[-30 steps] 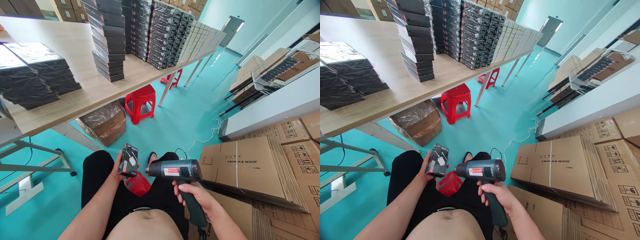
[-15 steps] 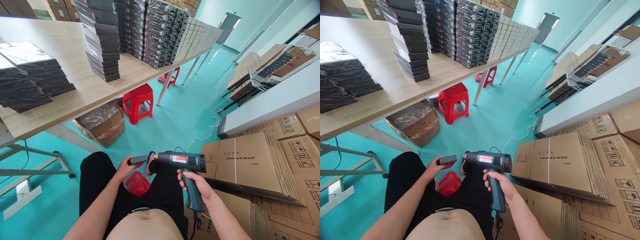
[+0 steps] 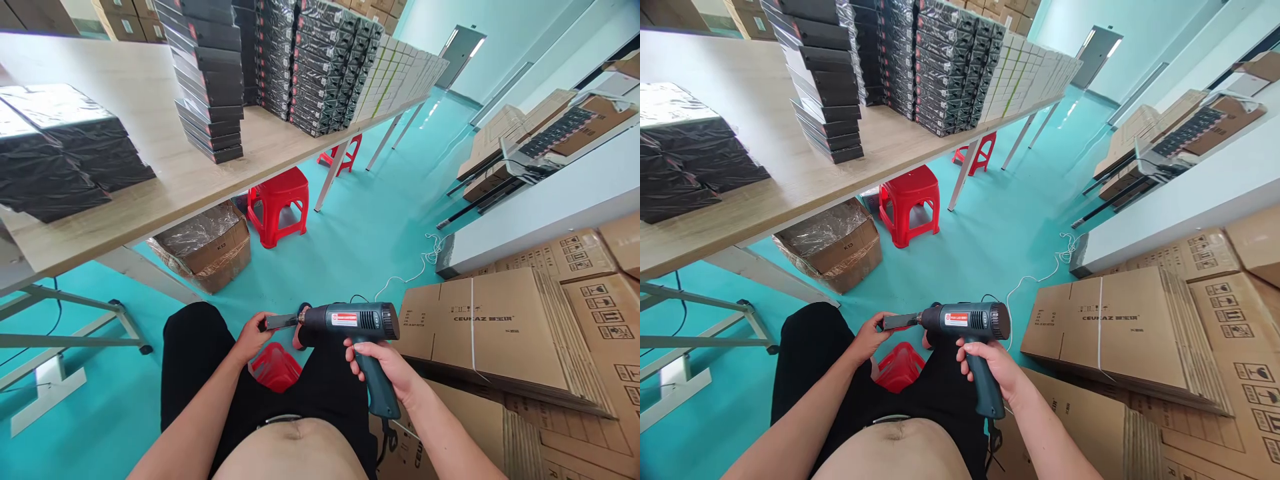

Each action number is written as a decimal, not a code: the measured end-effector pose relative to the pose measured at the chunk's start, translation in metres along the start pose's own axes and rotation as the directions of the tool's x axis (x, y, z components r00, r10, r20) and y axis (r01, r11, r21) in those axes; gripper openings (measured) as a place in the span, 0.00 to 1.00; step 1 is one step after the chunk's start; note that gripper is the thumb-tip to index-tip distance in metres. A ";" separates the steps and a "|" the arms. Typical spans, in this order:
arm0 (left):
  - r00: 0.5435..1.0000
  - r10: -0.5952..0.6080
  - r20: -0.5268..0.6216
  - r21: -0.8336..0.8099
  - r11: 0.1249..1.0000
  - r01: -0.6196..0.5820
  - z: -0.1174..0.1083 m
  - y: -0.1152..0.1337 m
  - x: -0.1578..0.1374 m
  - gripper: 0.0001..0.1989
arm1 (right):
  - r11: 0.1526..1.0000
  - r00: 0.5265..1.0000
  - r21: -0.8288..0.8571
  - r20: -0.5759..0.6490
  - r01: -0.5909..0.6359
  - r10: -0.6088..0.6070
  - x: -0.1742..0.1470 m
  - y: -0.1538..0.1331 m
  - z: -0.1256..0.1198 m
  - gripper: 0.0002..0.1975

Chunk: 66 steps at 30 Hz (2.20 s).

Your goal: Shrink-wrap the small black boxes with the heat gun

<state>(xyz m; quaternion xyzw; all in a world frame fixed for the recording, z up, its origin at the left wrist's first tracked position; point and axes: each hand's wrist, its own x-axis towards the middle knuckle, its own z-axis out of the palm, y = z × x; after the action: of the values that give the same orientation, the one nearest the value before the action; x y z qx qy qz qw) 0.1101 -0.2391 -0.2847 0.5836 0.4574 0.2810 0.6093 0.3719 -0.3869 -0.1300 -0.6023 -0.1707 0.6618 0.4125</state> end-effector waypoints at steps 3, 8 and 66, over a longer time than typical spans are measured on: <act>1.000 0.003 0.005 0.016 1.000 -0.003 0.000 0.000 0.000 0.14 | 0.998 1.000 -0.058 0.018 0.019 -0.018 0.005 0.000 0.001 0.15; 0.999 0.047 -0.004 0.033 0.998 -0.047 0.000 -0.007 0.001 0.14 | 0.991 0.999 -0.129 -0.005 0.034 -0.035 0.010 0.001 0.002 0.16; 0.987 0.092 -0.133 0.212 0.975 -0.062 -0.007 -0.039 0.013 0.18 | 0.985 1.000 -0.172 -0.027 0.001 -0.006 0.031 0.005 0.020 0.14</act>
<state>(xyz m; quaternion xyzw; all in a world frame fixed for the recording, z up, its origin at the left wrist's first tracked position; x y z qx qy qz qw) 0.1019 -0.2313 -0.3250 0.6398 0.5034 0.2958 0.4997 0.3531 -0.3612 -0.1497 -0.6443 -0.2227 0.6356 0.3623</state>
